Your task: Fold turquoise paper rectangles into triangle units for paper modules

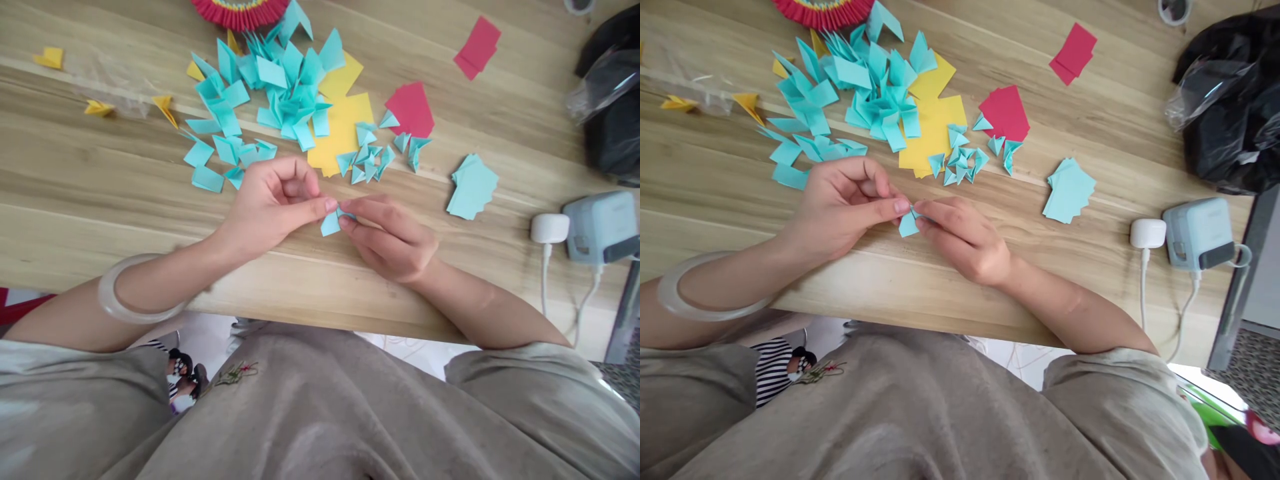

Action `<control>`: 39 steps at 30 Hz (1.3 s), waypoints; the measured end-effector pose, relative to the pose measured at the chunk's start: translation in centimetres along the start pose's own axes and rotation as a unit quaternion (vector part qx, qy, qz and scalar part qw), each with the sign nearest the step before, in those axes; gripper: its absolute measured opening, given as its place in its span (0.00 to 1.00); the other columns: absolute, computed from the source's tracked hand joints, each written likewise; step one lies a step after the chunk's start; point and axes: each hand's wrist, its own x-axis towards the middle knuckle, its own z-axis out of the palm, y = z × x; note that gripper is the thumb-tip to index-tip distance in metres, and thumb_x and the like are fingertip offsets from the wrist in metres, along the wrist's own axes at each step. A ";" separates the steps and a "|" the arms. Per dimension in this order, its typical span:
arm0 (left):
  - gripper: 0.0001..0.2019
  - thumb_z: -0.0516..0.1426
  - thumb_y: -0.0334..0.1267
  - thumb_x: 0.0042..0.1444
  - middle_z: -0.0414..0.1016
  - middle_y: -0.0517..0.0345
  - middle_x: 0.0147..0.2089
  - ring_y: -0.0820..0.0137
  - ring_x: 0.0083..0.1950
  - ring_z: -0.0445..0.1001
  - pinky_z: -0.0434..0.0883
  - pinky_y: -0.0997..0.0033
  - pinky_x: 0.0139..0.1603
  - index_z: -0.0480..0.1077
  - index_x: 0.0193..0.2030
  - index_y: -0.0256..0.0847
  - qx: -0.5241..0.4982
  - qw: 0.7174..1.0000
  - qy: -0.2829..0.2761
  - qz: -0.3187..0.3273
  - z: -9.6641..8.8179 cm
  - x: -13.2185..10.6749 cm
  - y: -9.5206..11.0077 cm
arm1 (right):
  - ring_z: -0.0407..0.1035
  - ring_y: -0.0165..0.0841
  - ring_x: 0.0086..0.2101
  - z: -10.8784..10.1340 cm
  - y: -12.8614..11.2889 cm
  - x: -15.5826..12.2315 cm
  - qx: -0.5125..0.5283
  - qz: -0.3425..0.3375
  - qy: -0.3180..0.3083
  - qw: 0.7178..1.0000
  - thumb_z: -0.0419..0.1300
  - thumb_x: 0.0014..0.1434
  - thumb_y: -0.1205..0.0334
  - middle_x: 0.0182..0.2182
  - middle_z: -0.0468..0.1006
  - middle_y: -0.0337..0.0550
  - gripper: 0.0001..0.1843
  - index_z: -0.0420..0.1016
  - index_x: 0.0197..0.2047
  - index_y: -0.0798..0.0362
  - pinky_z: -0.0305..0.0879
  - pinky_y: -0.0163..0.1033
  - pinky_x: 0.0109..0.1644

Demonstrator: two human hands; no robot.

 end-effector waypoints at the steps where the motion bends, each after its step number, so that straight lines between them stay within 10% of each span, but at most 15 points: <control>1: 0.19 0.71 0.47 0.47 0.75 0.63 0.26 0.69 0.29 0.75 0.76 0.63 0.31 0.64 0.28 0.44 -0.002 1.000 -0.003 0.003 0.0 0.0 -0.1 | 0.78 0.37 0.45 0.0 -0.1 0.0 0.005 0.008 -0.005 1.000 0.61 0.59 0.78 0.47 0.81 0.45 0.18 0.76 0.50 0.51 0.80 0.42 0.49; 11: 0.13 0.68 0.36 0.53 0.76 0.63 0.30 0.71 0.34 0.80 0.78 0.72 0.33 0.65 0.30 0.42 0.041 0.993 -0.016 0.107 -0.5 0.1 -0.3 | 0.79 0.36 0.43 0.3 -0.4 0.3 0.022 0.019 0.018 0.999 0.59 0.61 0.74 0.43 0.82 0.47 0.13 0.77 0.46 0.51 0.80 0.41 0.46; 18: 0.11 0.64 0.25 0.51 0.78 0.65 0.31 0.79 0.31 0.79 0.76 0.83 0.29 0.66 0.30 0.37 0.082 0.980 0.007 0.183 0.3 -0.4 0.5 | 0.77 0.30 0.31 -0.1 -0.4 1.3 0.319 0.341 0.004 0.884 0.63 0.62 0.60 0.33 0.82 0.41 0.07 0.80 0.41 0.53 0.77 0.35 0.35; 25: 0.13 0.67 0.27 0.47 0.81 0.61 0.34 0.71 0.34 0.82 0.81 0.73 0.36 0.67 0.35 0.39 0.034 0.995 -0.029 0.091 0.1 -0.4 0.4 | 0.74 0.26 0.21 0.1 -0.4 1.9 0.374 0.430 0.015 0.822 0.68 0.57 0.55 0.22 0.79 0.37 0.12 0.78 0.30 0.54 0.73 0.30 0.25; 39: 0.15 0.70 0.35 0.49 0.81 0.60 0.33 0.68 0.35 0.82 0.82 0.67 0.34 0.66 0.33 0.42 0.031 0.998 -0.018 0.053 0.2 -0.6 0.4 | 0.72 0.24 0.21 0.0 -0.1 2.3 0.400 0.473 0.000 0.785 0.73 0.51 0.53 0.23 0.79 0.36 0.14 0.77 0.28 0.54 0.70 0.30 0.24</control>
